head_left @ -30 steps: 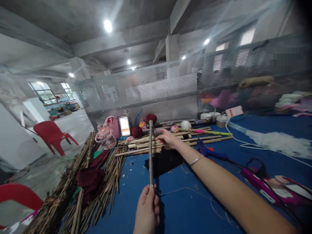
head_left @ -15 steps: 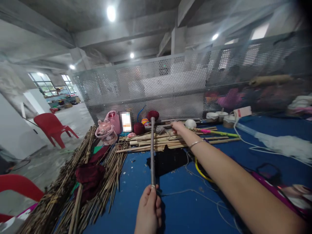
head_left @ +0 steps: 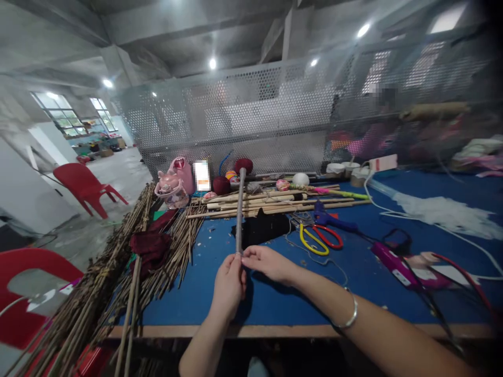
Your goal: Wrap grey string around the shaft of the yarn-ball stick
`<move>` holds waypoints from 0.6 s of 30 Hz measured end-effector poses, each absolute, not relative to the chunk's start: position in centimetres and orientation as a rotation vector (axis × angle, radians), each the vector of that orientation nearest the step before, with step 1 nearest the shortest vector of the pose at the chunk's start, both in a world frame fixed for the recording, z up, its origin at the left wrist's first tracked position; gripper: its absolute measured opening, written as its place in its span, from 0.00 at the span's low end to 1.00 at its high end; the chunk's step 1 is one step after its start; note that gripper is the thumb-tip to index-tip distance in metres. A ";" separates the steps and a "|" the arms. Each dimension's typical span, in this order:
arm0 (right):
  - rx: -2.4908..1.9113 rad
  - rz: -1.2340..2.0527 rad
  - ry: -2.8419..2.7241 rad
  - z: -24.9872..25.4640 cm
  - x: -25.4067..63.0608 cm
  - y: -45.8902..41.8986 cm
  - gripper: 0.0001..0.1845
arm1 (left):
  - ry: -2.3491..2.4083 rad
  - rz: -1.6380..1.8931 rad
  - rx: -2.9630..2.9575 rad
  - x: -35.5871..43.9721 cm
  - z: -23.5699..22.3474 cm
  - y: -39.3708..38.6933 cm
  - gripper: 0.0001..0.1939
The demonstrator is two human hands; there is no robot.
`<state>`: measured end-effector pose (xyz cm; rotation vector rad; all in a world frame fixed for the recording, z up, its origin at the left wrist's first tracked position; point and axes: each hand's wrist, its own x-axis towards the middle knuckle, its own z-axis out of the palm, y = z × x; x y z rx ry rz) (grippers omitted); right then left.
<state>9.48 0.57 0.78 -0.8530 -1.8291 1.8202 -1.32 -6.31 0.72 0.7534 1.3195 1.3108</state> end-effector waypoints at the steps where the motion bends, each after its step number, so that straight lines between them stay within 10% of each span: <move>1: -0.852 1.777 -1.769 0.7 9.7 0.7 0.17 | 1.318 1.317 0.730 -1.4 0.8 -6.3 0.17; 18: -0.983 1.895 -1.521 0.5 9.9 1.0 0.13 | 1.103 1.382 0.535 -0.7 0.6 -6.6 0.17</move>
